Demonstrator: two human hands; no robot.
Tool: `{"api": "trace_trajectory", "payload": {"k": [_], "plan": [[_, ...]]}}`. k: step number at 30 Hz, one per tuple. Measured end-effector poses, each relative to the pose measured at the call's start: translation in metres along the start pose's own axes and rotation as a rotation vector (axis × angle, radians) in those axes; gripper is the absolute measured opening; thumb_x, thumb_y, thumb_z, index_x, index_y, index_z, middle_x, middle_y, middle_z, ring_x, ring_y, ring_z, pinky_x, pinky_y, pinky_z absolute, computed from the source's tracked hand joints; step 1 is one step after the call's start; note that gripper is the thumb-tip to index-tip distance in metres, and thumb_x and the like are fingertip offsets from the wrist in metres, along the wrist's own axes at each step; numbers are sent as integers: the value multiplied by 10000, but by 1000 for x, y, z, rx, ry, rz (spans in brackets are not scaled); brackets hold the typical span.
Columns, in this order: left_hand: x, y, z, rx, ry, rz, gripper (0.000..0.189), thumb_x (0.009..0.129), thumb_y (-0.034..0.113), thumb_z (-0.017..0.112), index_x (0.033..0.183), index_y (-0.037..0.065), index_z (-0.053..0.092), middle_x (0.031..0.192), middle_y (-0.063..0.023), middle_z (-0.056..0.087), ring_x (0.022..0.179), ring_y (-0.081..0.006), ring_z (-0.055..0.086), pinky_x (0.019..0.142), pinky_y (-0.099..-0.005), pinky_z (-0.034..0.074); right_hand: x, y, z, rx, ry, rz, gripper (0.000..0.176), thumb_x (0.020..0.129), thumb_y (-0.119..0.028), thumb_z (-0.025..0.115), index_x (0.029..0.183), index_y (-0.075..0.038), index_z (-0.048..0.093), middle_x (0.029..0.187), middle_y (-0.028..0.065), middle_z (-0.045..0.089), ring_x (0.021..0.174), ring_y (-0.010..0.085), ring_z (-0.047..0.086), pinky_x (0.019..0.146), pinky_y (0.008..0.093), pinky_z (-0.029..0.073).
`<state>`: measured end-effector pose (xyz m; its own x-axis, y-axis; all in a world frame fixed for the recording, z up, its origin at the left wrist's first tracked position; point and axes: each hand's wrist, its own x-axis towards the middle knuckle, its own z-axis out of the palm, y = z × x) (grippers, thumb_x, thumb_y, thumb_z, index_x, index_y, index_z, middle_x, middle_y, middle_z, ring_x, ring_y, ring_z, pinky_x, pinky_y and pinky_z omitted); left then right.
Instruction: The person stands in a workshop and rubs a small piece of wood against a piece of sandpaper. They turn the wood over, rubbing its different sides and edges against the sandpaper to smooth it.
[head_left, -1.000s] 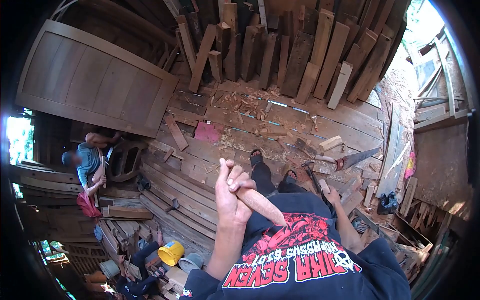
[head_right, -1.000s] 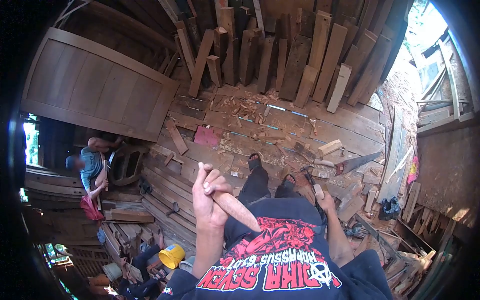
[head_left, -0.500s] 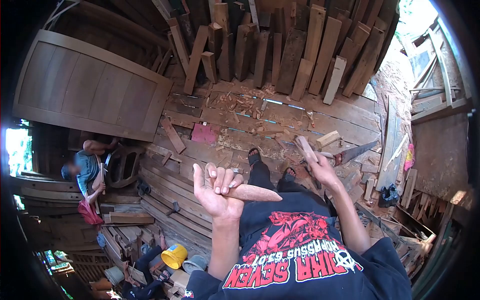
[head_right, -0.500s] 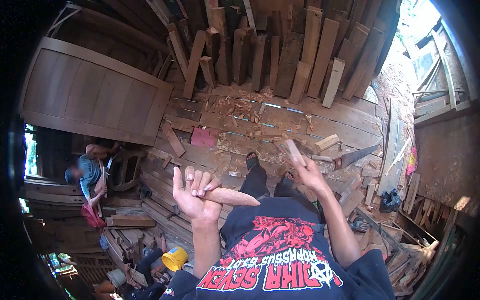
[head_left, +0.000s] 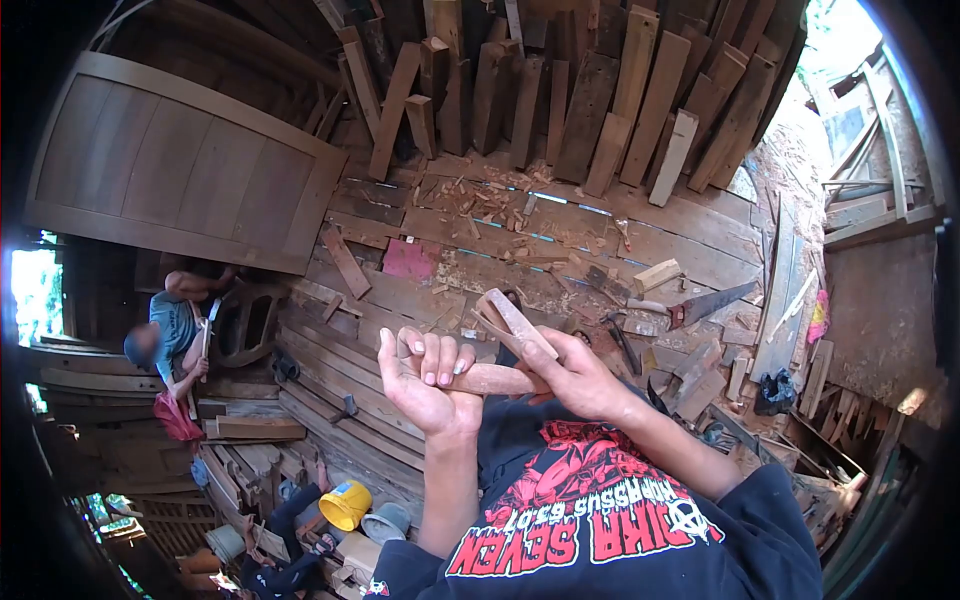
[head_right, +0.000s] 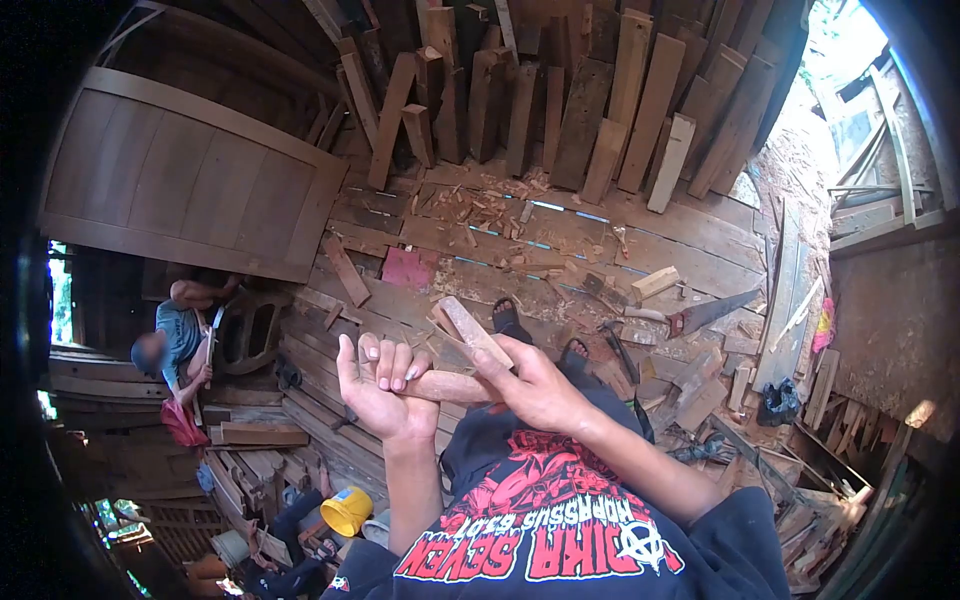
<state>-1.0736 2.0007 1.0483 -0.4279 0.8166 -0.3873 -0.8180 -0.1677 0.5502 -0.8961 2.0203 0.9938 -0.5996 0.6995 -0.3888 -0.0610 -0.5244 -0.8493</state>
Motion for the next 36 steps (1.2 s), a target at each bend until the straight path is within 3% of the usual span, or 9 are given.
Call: {"api": "trace_trajectory", "payload": {"k": [8, 9, 12, 16, 17, 23, 26, 29, 36], "plan": [[-8, -11, 9, 347, 61, 141, 386, 1127, 376, 443, 808, 158, 451, 612, 62, 340, 478, -61, 303, 535, -253, 360, 2, 2, 8, 29, 105, 6, 483, 1101, -421, 536, 1311, 14, 554, 874, 36, 612, 607, 102, 609, 546, 283, 507], [-5, -8, -8, 420, -61, 117, 366, 1134, 344, 446, 895, 89, 557, 674, 37, 507, 566, -81, 533, 614, -268, 494, 2, 2, 6, 19, 134, -8, 480, 1101, -417, 538, 1309, 15, 554, 873, 37, 612, 611, 101, 610, 545, 283, 507], [-1, -6, -6, 914, -174, 121, 340, 1131, 261, 460, 1076, -15, 652, 868, -82, 692, 786, -212, 731, 813, -351, 612, 2, 0, 1, 42, 253, -91, 464, 1100, -399, 545, 1312, 14, 546, 873, 50, 630, 623, 111, 625, 543, 271, 518], [-5, 11, -6, 1190, -377, -240, 334, 1095, 207, 566, 1231, -74, 684, 1059, -138, 738, 969, -215, 748, 789, -297, 629, 7, -13, -17, 94, 342, -165, 442, 1100, -408, 537, 1282, -5, 542, 841, 76, 685, 655, 129, 664, 535, 258, 535], [-6, 10, -9, 1260, -429, -262, 398, 1105, 263, 545, 1220, -83, 703, 976, -140, 753, 822, -180, 750, 678, -293, 629, 8, -14, -20, 112, 356, -169, 439, 1099, -413, 537, 1273, -10, 543, 832, 79, 689, 659, 130, 668, 532, 258, 534], [-3, 16, 6, 1395, -609, -526, 422, 1101, 314, 552, 1259, -61, 663, 900, -94, 725, 682, -109, 677, 602, -260, 576, 12, -7, -34, 123, 392, -153, 520, 1095, -500, 497, 1286, -18, 529, 837, 102, 709, 589, 105, 641, 478, 239, 497], [9, 3, -18, 1269, -730, -664, 425, 1109, 339, 471, 1259, -37, 600, 834, -86, 684, 598, -117, 631, 556, -245, 534, 17, 0, -40, 164, 398, -146, 556, 1095, -522, 477, 1324, -16, 499, 856, 120, 721, 511, 86, 591, 440, 224, 459], [9, -21, -35, 990, -560, -782, 405, 1088, 331, 400, 1259, -11, 535, 792, -90, 644, 527, -143, 587, 504, -249, 502, 26, 5, -44, 200, 407, -165, 566, 1099, -518, 468, 1362, -17, 468, 869, 130, 726, 471, 76, 554, 422, 216, 436], [1, -43, -31, 634, -584, -803, 364, 1116, 312, 390, 1264, 13, 533, 801, -82, 614, 516, -121, 541, 476, -240, 467, 27, 10, -43, 183, 329, -181, 575, 1107, -520, 442, 1456, -64, 429, 902, 125, 728, 489, 60, 543, 434, 202, 431]]}}
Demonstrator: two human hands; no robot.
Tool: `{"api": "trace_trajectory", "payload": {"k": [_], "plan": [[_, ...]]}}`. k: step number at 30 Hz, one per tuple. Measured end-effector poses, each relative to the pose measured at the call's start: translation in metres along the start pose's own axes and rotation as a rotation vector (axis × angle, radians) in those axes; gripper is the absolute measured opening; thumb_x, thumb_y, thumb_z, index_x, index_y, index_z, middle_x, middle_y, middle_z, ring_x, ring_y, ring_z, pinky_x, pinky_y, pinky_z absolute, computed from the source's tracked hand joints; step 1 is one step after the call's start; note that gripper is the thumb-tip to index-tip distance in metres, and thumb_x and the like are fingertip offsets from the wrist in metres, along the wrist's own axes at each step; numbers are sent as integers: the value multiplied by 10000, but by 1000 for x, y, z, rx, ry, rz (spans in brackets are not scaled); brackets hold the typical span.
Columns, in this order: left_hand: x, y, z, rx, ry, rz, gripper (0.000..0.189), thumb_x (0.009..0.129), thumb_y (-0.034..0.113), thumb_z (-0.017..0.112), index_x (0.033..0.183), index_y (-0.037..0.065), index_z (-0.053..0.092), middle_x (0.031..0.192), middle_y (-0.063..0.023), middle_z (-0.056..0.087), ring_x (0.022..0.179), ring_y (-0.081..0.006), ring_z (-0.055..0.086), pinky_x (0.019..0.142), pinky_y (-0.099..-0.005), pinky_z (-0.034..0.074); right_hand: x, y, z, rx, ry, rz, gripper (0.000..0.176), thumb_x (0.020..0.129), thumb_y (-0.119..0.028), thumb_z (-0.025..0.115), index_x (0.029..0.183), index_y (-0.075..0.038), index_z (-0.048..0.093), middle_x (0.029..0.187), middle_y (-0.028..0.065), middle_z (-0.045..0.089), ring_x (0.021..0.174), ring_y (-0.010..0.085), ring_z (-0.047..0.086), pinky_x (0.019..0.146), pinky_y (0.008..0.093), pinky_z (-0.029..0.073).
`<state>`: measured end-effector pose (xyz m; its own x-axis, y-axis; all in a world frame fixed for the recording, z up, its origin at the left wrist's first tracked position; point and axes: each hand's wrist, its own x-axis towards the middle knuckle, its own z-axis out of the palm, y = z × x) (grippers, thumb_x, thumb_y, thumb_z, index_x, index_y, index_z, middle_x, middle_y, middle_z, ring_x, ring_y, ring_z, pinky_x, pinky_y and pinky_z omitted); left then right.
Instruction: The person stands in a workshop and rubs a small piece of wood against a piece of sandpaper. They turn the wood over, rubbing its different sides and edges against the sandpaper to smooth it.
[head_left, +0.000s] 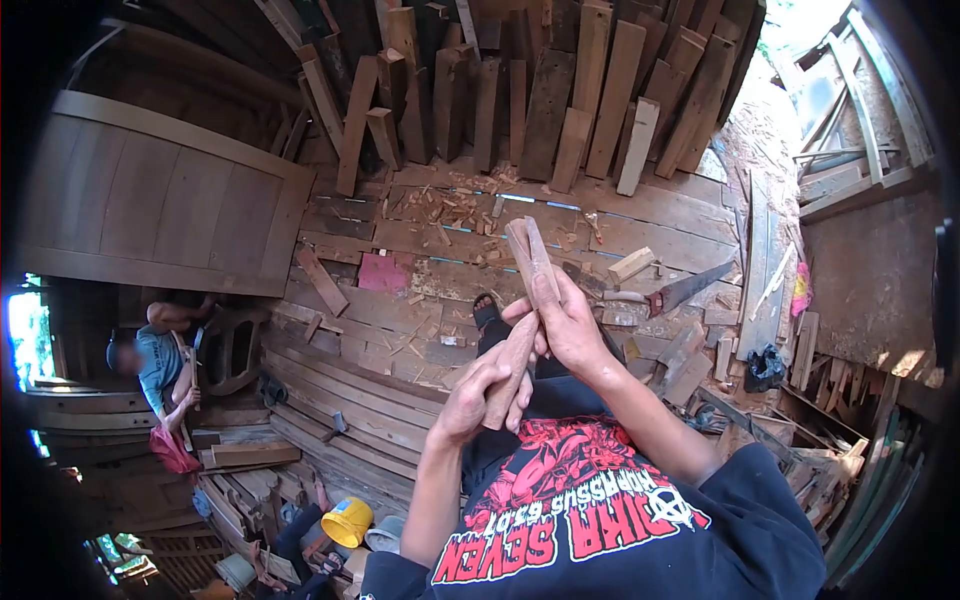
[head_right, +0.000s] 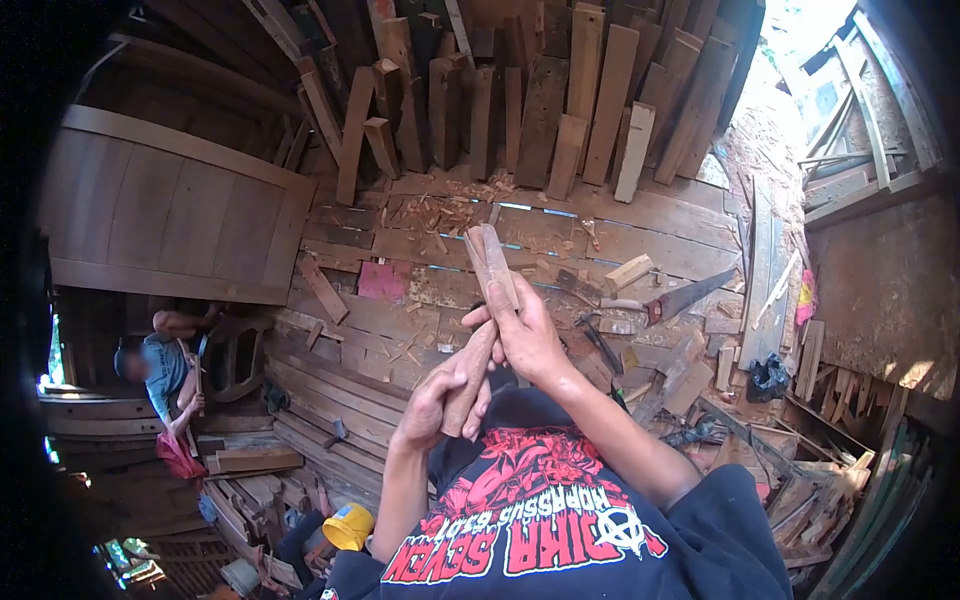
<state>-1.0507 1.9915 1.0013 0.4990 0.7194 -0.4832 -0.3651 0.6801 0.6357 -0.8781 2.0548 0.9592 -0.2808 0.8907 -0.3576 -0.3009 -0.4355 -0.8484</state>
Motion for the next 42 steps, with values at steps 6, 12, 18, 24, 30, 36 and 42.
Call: {"api": "trace_trajectory", "payload": {"k": [6, 12, 18, 24, 30, 36, 42], "plan": [[18, -12, -8, 210, 249, -77, 469, 1134, 463, 391, 1130, 29, 571, 727, -15, 573, 498, -92, 519, 460, -217, 447, 0, 5, 11, 21, -135, 21, 557, 1109, -451, 497, 1508, -73, 410, 928, 107, 731, 520, 66, 555, 454, 219, 450], [20, -8, -9, 30, 406, 106, 336, 1126, 388, 458, 1178, 78, 578, 801, 0, 580, 638, -85, 558, 539, -246, 484, 8, 3, -7, 10, 46, -5, 552, 1099, -470, 514, 1454, -50, 458, 905, 106, 736, 453, 54, 476, 423, 214, 388], [28, -7, -29, -230, 591, 324, 286, 1127, 396, 470, 1007, 143, 530, 782, 39, 484, 666, -85, 493, 597, -269, 462, 2, -2, -19, -123, 52, 41, 614, 1088, -559, 471, 1400, -32, 515, 823, 97, 722, 421, 60, 461, 398, 223, 365], [31, 5, -47, -503, 633, 576, 377, 1133, 410, 452, 836, 179, 441, 704, 59, 398, 612, -75, 424, 605, -241, 426, -13, 22, -5, -180, -116, 237, 666, 1076, -627, 413, 1373, -41, 523, 776, 74, 686, 588, 139, 663, 516, 252, 528], [39, 8, -42, -518, 824, 755, 237, 1140, 296, 457, 1004, 124, 546, 745, 34, 431, 708, -99, 473, 851, -333, 504, -11, 21, 8, -54, -76, 287, 634, 1079, -582, 455, 1346, -9, 503, 1021, 129, 691, 805, 223, 774, 610, 301, 629], [29, -1, -31, -292, 656, 559, 299, 1129, 225, 464, 1301, 6, 575, 871, -25, 609, 903, -165, 653, 952, -364, 552, 2, 19, -1, 36, 91, 187, 586, 1085, -555, 472, 1298, -13, 529, 911, 110, 699, 632, 178, 725, 504, 245, 575], [19, -20, -38, 328, 520, 250, 366, 1095, 211, 560, 1293, -76, 671, 1199, -173, 730, 994, -219, 730, 915, -370, 613, 14, 20, -26, -11, 219, 115, 582, 1082, -557, 486, 1276, -13, 553, 803, 95, 727, 499, 108, 617, 439, 228, 482]]}}
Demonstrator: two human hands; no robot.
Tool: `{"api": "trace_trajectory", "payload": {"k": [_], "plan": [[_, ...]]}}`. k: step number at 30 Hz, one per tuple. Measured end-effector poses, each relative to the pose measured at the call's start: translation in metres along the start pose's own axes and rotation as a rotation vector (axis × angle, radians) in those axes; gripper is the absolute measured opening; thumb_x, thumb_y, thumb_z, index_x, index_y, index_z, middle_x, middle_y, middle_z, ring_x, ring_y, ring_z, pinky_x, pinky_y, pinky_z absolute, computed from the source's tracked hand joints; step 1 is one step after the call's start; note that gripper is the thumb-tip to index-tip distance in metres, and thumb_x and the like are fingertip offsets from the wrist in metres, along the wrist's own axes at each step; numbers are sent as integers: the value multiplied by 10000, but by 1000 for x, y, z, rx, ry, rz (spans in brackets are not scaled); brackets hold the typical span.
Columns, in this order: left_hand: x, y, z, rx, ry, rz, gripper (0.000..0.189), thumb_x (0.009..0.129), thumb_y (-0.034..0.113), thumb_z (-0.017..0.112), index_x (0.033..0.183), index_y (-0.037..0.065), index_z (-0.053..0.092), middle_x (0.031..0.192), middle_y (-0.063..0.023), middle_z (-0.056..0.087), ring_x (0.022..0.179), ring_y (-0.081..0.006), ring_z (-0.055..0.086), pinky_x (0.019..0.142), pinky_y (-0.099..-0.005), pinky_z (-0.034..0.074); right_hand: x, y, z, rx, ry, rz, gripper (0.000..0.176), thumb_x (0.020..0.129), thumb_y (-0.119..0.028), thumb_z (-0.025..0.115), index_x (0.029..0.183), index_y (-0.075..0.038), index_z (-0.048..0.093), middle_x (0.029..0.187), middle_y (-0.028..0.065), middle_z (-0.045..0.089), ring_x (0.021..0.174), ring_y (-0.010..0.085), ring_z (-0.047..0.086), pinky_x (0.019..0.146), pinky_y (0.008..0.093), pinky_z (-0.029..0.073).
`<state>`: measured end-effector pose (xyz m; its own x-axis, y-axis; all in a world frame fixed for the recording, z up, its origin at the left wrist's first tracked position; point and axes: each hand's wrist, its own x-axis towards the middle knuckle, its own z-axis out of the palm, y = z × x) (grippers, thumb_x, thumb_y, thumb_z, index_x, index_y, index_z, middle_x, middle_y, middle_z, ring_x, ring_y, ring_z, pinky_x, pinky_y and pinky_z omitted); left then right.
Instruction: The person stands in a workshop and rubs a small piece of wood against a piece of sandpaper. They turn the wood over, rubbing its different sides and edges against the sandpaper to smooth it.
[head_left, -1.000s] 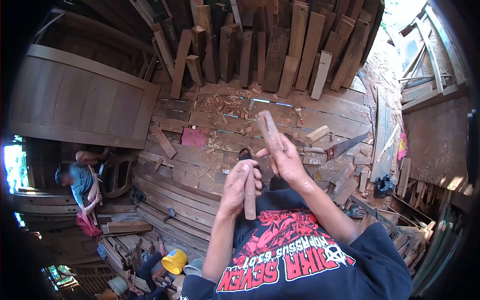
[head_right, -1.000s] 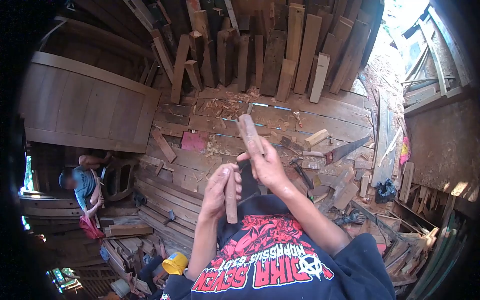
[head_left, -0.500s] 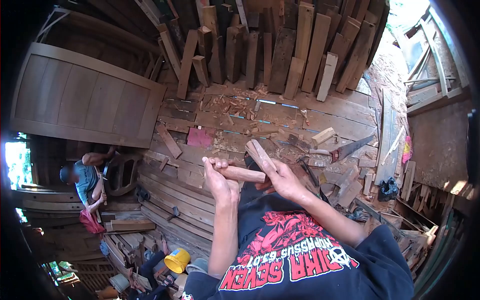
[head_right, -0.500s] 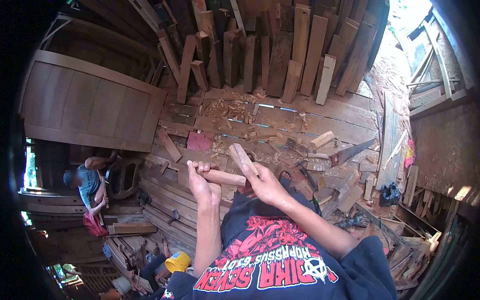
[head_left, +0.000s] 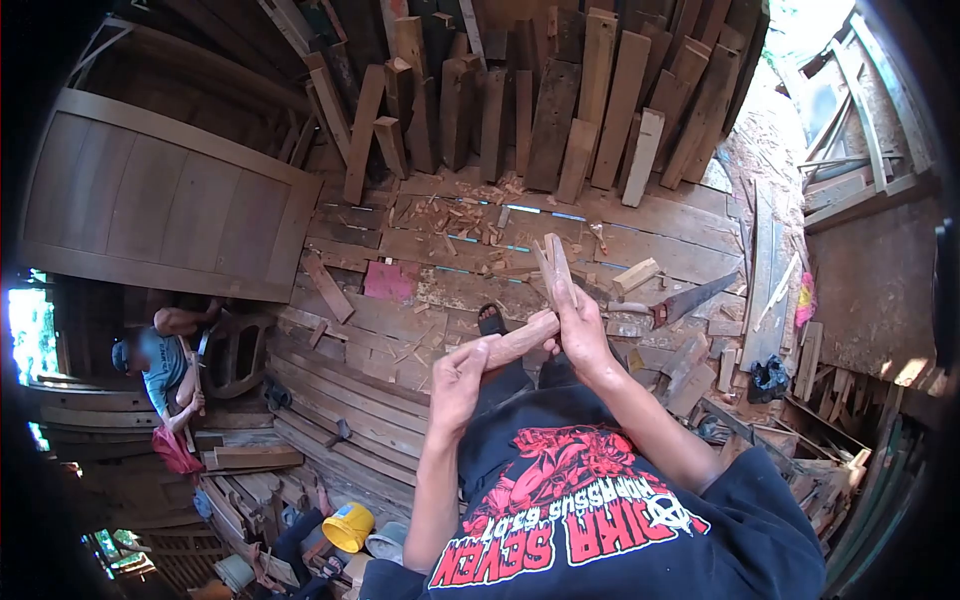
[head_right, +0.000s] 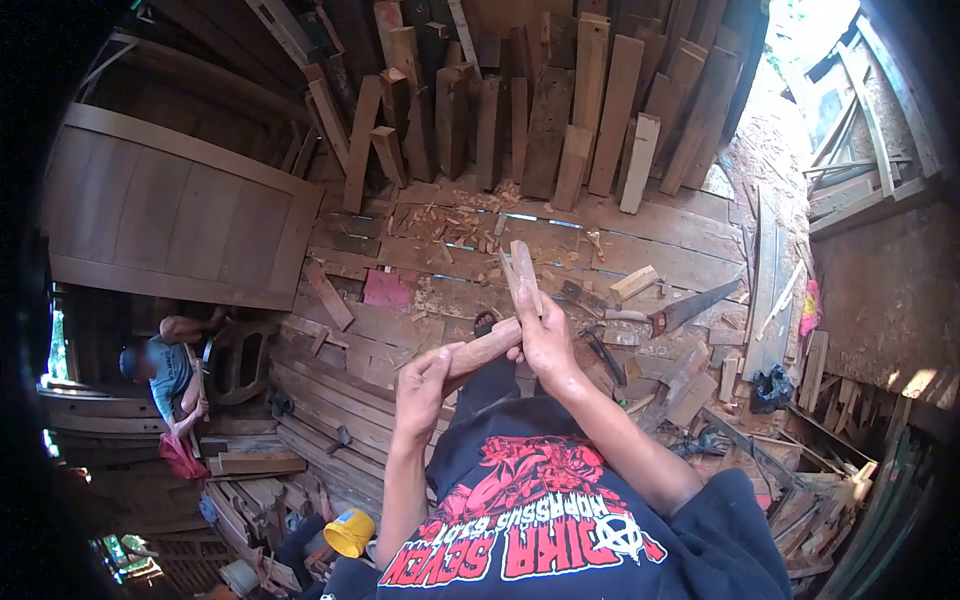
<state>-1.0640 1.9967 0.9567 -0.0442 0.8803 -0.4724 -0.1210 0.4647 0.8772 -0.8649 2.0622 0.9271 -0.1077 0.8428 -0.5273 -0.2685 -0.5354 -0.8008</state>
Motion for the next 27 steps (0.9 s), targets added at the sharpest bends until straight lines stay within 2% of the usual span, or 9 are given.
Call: {"api": "trace_trajectory", "payload": {"k": [7, 10, 12, 15, 18, 19, 21, 25, 27], "plan": [[-4, 38, 1, 242, -171, -149, 414, 1066, 288, 628, 1278, -61, 699, 1043, -131, 768, 825, -126, 726, 611, -229, 564, 2, 5, -4, -137, -9, -25, 561, 1066, -545, 537, 1224, -11, 598, 757, 81, 720, 479, 95, 588, 431, 238, 448], [-1, 47, -4, 359, -352, -231, 378, 1065, 307, 628, 1215, -28, 719, 907, -102, 764, 601, -78, 648, 548, -214, 522, 2, 8, -3, -158, -50, -45, 541, 1070, -529, 543, 1234, -16, 595, 748, 70, 705, 477, 84, 568, 430, 230, 429], [-1, 43, 2, 316, -392, -261, 439, 1092, 398, 535, 1131, -7, 700, 749, -44, 663, 530, -66, 554, 484, -221, 442, 3, 9, 0, -162, -72, -75, 525, 1079, -526, 528, 1263, -38, 580, 738, 48, 687, 466, 54, 524, 420, 208, 397], [1, 22, 12, 176, -361, -234, 488, 1123, 459, 389, 1068, 38, 630, 641, 23, 467, 457, -64, 361, 432, -246, 311, 8, 0, -5, -192, -83, -28, 557, 1061, -483, 584, 1324, 7, 576, 872, 145, 744, 602, 182, 686, 539, 304, 524], [0, 15, 20, -80, -244, -364, 453, 1133, 443, 366, 1187, 52, 587, 662, 14, 480, 454, -67, 328, 435, -248, 315, 31, 27, -19, -521, 93, -585, 577, 1057, -423, 599, 1473, -35, 501, 1079, 241, 751, 891, 351, 765, 775, 413, 593], [1, 12, 22, -89, -213, -380, 479, 1140, 442, 336, 1365, 64, 527, 663, 15, 459, 449, -67, 295, 442, -239, 325, 24, 18, -17, -557, 92, -541, 589, 1055, -404, 597, 1510, -55, 464, 1147, 261, 724, 985, 386, 735, 846, 439, 573], [3, 12, 29, -201, -165, -298, 470, 1142, 447, 328, 1386, 87, 506, 666, 12, 449, 447, -67, 288, 443, -231, 328, 0, -8, -11, -629, 86, -452, 632, 1052, -368, 593, 1584, -97, 388, 1284, 300, 671, 1171, 456, 674, 988, 492, 534], [10, 3, 27, -421, -114, -338, 361, 1147, 417, 336, 1216, 116, 523, 689, 5, 436, 451, -65, 281, 434, -224, 327, -15, 0, -4, -718, -186, -608, 653, 1052, -338, 580, 1626, -148, 334, 1319, 283, 656, 1180, 482, 643, 1000, 521, 527], [9, 2, 27, -448, -71, -346, 343, 1147, 405, 346, 1161, 113, 524, 692, 12, 440, 455, -60, 289, 429, -223, 324, -22, -3, -1, -799, -233, -569, 621, 1053, -316, 582, 1617, -168, 366, 1222, 260, 698, 1120, 465, 671, 951, 509, 549]]}}
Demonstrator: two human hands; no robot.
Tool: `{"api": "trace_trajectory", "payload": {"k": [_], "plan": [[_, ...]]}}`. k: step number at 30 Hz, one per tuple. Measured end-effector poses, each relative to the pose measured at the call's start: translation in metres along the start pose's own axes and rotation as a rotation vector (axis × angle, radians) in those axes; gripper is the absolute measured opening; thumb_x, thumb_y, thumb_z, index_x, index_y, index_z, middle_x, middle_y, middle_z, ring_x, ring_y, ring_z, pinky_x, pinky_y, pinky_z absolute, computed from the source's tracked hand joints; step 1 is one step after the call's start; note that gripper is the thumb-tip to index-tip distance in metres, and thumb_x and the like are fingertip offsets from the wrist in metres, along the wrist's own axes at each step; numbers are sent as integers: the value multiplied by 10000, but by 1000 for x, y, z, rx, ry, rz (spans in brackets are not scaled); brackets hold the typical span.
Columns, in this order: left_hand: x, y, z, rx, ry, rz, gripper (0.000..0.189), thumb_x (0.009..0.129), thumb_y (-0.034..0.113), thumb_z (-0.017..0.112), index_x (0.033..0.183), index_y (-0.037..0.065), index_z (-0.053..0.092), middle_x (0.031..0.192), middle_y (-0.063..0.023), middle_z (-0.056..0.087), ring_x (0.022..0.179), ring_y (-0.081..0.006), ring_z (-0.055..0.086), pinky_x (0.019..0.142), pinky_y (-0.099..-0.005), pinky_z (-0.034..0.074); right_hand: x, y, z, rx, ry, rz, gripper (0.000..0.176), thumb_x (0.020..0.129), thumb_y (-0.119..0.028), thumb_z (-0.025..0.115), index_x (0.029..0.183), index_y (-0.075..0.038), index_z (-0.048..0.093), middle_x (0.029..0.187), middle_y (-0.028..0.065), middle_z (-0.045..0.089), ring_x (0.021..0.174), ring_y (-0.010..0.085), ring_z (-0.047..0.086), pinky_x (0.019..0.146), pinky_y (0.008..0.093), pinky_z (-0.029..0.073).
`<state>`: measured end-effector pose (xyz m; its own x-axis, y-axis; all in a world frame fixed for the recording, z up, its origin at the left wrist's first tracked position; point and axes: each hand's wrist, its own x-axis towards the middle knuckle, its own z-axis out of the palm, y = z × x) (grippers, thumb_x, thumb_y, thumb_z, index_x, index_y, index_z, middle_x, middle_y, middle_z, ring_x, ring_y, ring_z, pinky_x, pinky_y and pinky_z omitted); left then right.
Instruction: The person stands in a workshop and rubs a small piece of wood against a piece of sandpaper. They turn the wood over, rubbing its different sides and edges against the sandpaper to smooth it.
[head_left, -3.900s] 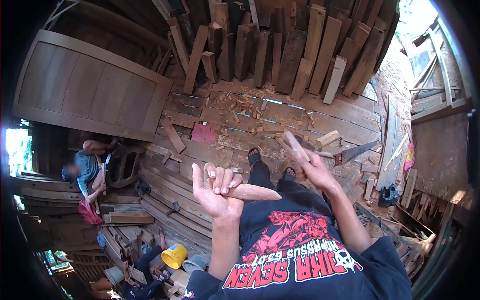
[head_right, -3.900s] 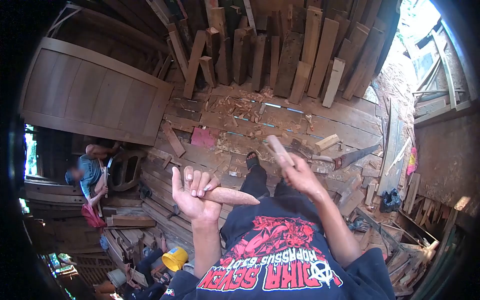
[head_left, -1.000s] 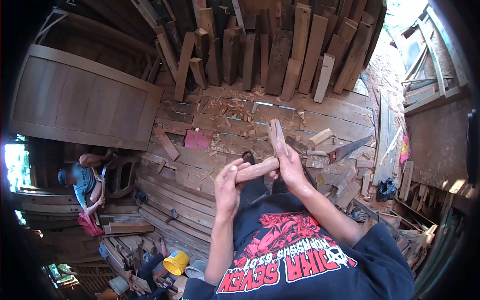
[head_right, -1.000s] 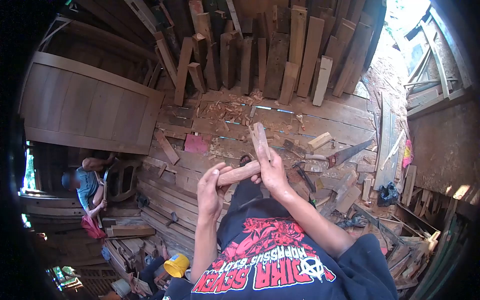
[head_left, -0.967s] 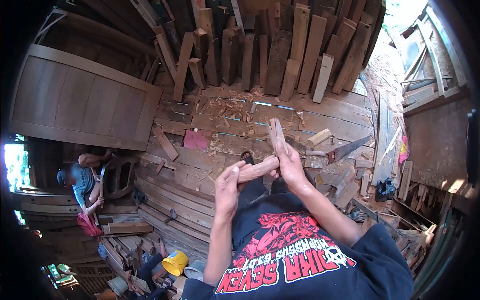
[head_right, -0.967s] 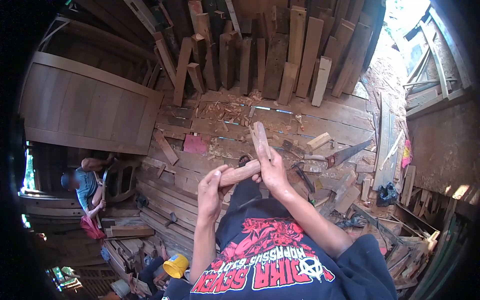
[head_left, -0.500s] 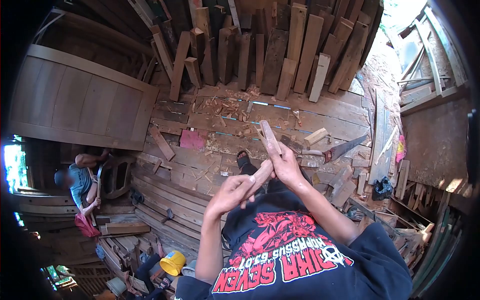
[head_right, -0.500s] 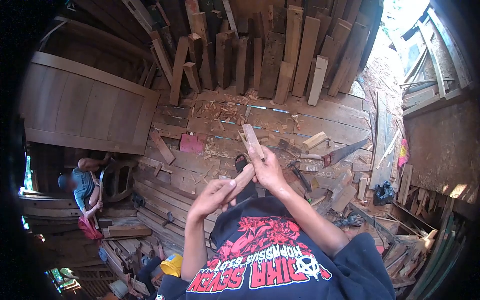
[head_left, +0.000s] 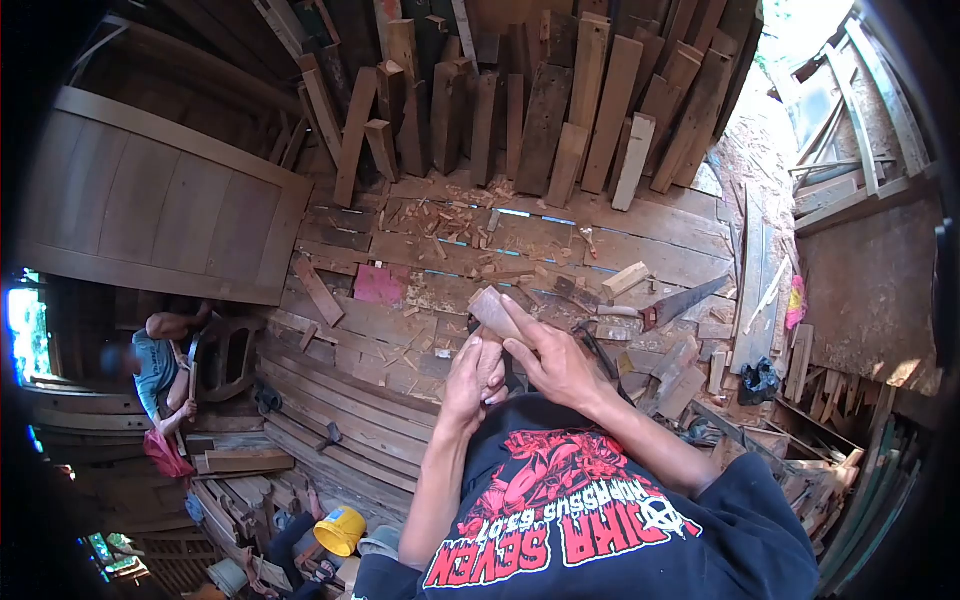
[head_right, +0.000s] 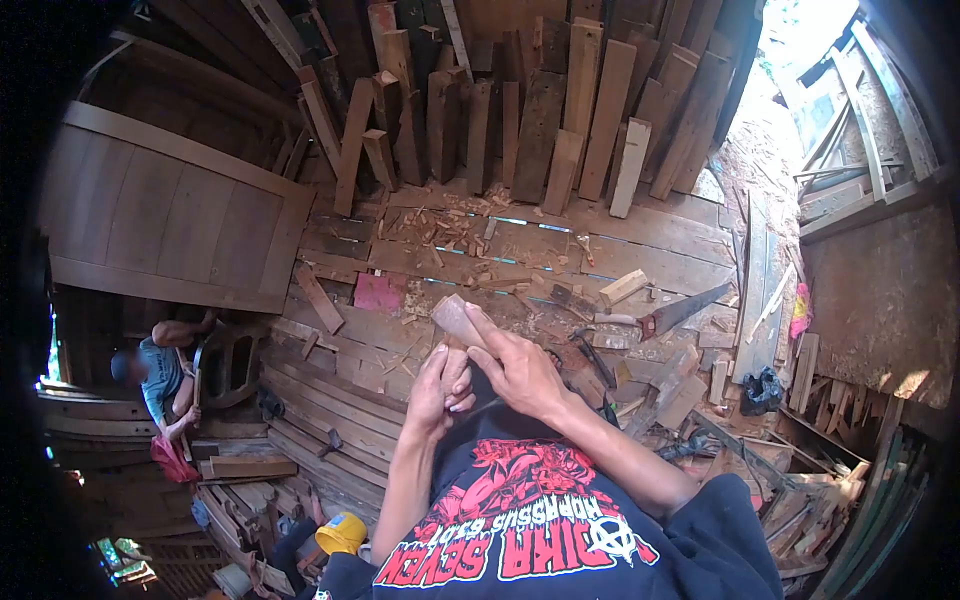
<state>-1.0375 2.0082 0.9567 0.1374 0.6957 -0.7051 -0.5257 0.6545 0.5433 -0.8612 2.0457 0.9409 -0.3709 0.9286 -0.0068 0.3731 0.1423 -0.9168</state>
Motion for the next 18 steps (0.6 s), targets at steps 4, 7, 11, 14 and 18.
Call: {"api": "trace_trajectory", "payload": {"k": [4, 7, 11, 14, 18], "plan": [[-5, -1, 5, 8, 38, 40, 328, 1146, 389, 360, 1129, 106, 527, 687, 28, 441, 468, -49, 314, 422, -212, 315, 8, -3, 4, -61, 108, 35, 605, 1033, -265, 615, 1597, -180, 413, 1055, 249, 718, 987, 454, 700, 858, 505, 566], [2, 1, 0, -3, 78, 76, 315, 1146, 382, 365, 1153, 113, 530, 688, 30, 441, 478, -48, 333, 414, -204, 308, -15, -6, 23, 26, 63, -99, 581, 1000, -187, 645, 1556, -172, 477, 941, 249, 708, 864, 451, 700, 764, 533, 562], [-11, -6, 14, 26, 99, 64, 298, 1142, 355, 366, 1151, 114, 540, 703, 31, 459, 490, -44, 353, 412, -206, 312, -1, 4, 17, -11, 111, 68, 560, 1006, -209, 633, 1546, -171, 491, 959, 259, 713, 891, 453, 707, 780, 542, 561], [-6, -10, 0, 8, 133, 77, 301, 1140, 358, 376, 1163, 110, 544, 744, 27, 481, 538, -45, 389, 408, -201, 310, -18, -10, 25, 80, 70, -13, 532, 1016, -203, 612, 1527, -107, 501, 1041, 299, 710, 955, 467, 702, 804, 529, 570], [-21, -1, 19, 68, 47, 60, 308, 1152, 321, 345, 1214, 86, 534, 792, 44, 477, 568, -36, 418, 410, -191, 330, -2, -11, 10, 124, 167, 38, 533, 1014, -191, 619, 1519, -70, 499, 1099, 315, 699, 989, 465, 707, 812, 497, 581]]}}
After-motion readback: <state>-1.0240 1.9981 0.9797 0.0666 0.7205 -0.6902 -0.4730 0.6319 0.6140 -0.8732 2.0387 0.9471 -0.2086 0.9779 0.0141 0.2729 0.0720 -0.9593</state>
